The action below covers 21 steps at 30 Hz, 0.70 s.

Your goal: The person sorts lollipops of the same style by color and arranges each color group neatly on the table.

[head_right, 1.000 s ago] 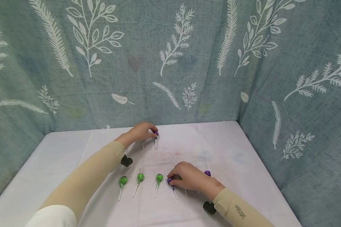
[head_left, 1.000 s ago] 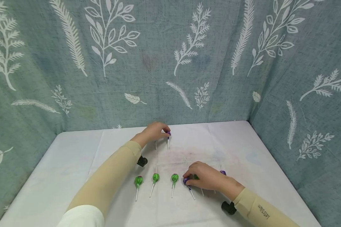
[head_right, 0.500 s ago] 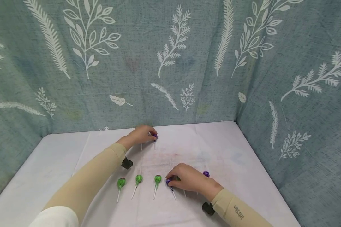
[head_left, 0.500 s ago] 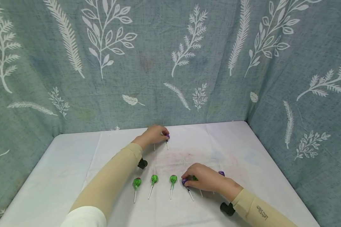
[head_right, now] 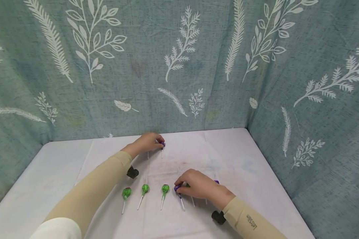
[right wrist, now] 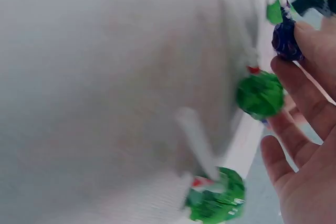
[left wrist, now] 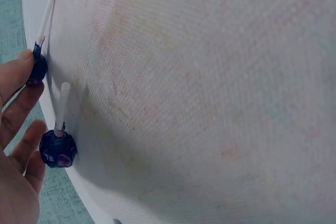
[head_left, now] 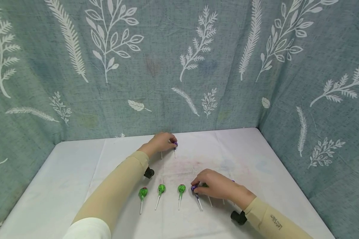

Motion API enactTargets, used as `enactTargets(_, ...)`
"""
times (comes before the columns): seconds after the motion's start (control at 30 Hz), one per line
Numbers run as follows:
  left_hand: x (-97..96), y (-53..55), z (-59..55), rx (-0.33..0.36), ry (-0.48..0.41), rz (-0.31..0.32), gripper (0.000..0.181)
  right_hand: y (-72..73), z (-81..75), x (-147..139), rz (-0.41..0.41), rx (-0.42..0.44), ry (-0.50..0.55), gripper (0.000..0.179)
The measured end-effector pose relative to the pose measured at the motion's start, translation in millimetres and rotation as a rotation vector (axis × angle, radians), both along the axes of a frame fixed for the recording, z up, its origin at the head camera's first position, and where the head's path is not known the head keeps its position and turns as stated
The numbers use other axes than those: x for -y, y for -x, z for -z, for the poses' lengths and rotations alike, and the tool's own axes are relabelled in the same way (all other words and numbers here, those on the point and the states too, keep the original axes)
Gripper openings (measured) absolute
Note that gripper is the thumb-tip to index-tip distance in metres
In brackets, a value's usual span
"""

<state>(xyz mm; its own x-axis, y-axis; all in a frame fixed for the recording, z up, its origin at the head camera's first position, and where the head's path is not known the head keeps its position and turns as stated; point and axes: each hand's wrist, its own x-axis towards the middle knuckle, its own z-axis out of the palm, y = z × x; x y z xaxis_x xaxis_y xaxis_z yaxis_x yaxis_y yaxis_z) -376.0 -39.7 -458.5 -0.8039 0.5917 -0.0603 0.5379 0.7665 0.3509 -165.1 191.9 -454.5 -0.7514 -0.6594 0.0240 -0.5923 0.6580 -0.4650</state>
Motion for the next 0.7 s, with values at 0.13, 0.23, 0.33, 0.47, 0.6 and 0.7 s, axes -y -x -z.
enactTargets(0.13, 0.0, 0.1, 0.3, -0.016, 0.003, -0.002, 0.018, 6.2, -12.1, -2.1, 0.014, -0.026, 0.021, 0.027)
enactTargets(0.23, 0.6, 0.0, 0.1, -0.015, 0.007, -0.01, 0.019, 13.3, -20.7, -3.6, 0.057, -0.029, 0.014, 0.026)
enactTargets(0.33, 1.8, -0.7, -1.5, -0.009, 0.013, -0.019, 0.02, 23.3, -27.4, -3.6, 0.086, -0.038, 0.008, 0.025)
enactTargets(0.47, 3.1, -0.6, -2.4, -0.006, 0.015, -0.019, 0.02, 38.8, -31.2, -1.9, 0.102, -0.052, 0.005, 0.025)
enactTargets(0.6, 3.0, 0.7, -0.5, -0.012, 0.007, 0.0, 0.021, 52.2, -30.4, -0.2, 0.115, -0.047, -0.015, 0.025)
enactTargets(0.7, 1.7, 1.6, 1.6, -0.02, -0.003, 0.018, 0.02, 61.1, -30.2, 0.1, 0.127, -0.039, -0.038, 0.025)
